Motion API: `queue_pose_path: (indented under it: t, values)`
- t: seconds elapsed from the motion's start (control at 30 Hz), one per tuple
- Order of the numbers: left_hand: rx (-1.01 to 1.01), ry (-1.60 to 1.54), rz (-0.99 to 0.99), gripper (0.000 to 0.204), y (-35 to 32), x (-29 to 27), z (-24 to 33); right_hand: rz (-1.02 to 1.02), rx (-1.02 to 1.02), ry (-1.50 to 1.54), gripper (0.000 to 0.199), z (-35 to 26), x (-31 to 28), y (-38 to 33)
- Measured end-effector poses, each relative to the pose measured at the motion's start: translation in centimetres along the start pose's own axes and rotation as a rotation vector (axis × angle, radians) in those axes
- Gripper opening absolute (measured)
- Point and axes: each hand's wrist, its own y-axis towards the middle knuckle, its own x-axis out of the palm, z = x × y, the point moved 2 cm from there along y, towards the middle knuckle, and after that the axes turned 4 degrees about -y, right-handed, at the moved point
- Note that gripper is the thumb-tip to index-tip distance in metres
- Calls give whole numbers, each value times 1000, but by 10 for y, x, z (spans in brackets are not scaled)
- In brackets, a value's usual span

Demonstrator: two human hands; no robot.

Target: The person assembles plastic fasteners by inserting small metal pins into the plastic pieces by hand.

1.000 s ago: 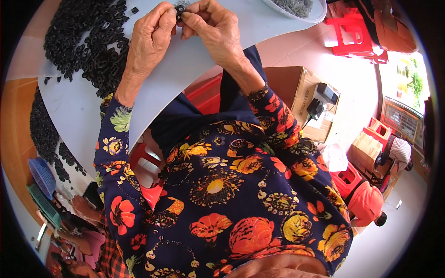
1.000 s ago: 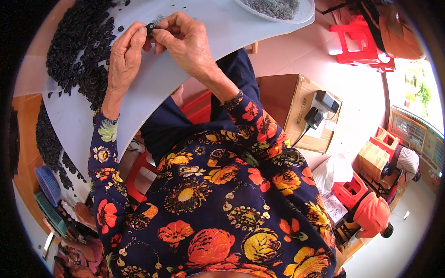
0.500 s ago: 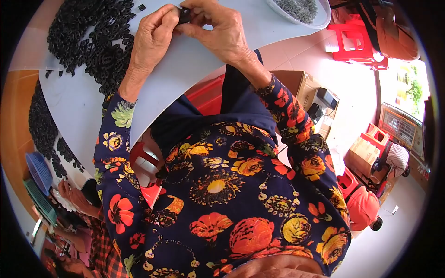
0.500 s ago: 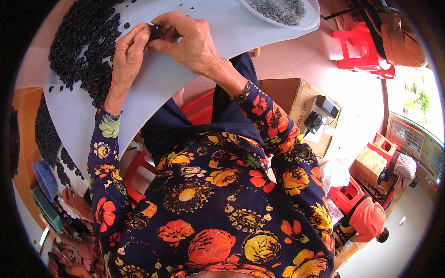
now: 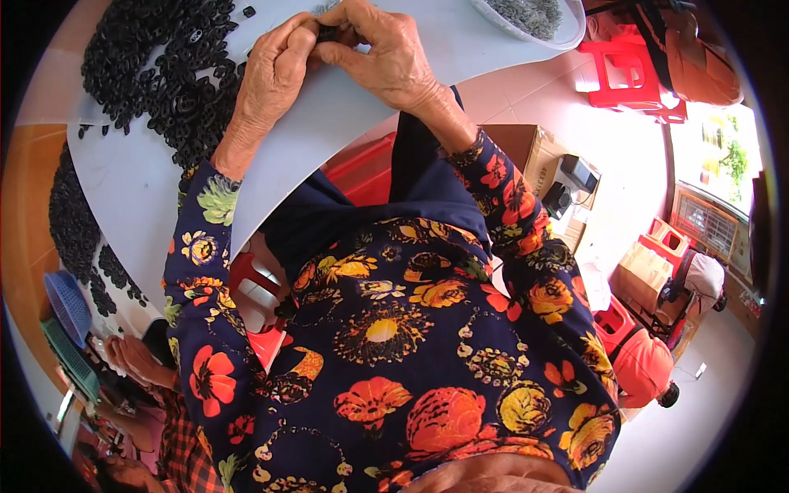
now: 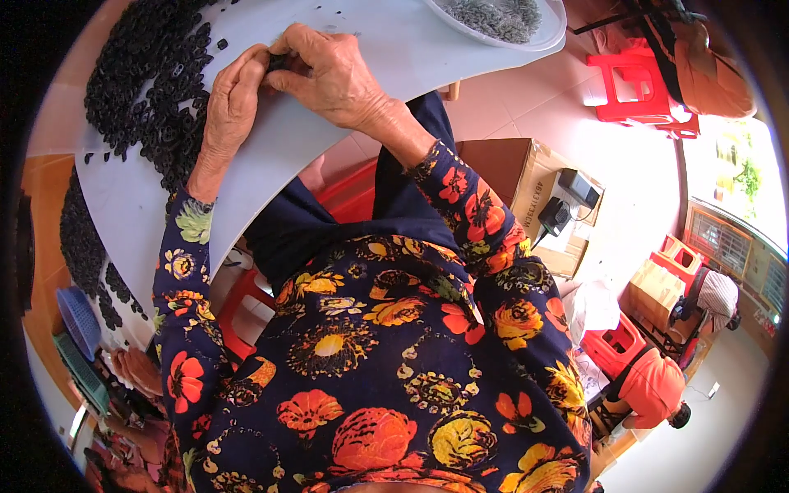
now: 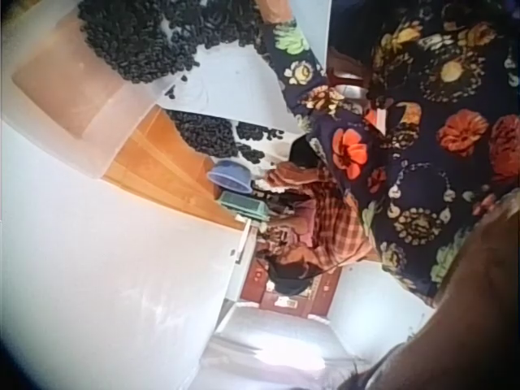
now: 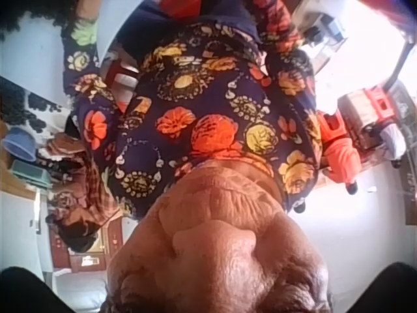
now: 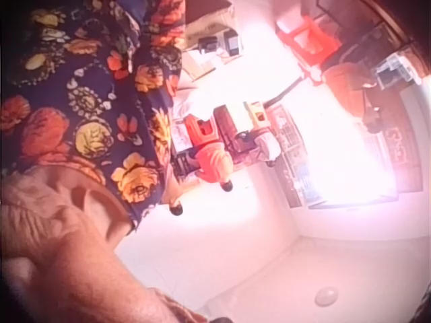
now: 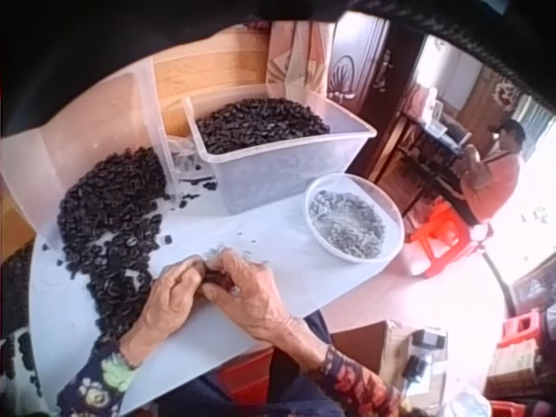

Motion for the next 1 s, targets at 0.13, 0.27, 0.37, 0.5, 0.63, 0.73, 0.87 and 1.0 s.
queue_pose_path:
  t: [0.13, 0.27, 0.37, 0.5, 0.63, 0.73, 0.87, 1.0]
  values:
    - [-7, -11, 4, 23, 0, -1, -1, 3, -42, -21, 29, -1, 0, 2]
    - [-5, 28, -41, 25, 1, -5, -2, -45, 68, -19, 29, -3, -1, 1]
    - [2, 97, -60, 27, 1, -6, -5, -43, 133, 1, 30, 0, -1, 1]
    - [18, 83, 13, 28, 0, -1, 0, -64, 191, 33, 31, -5, -5, 3]
    - [36, 170, 45, 29, 0, 0, 5, 0, 291, 274, 28, 0, -4, 1]
    - [73, 168, 75, 30, -2, 3, 5, -18, 273, 262, 26, 3, -5, 1]
    - [54, 211, 60, 31, 1, 0, 7, -24, 288, 343, 25, 5, -3, 0]
    - [23, 237, 51, 30, 2, -2, 1, -75, 259, 285, 24, 3, -4, 0]
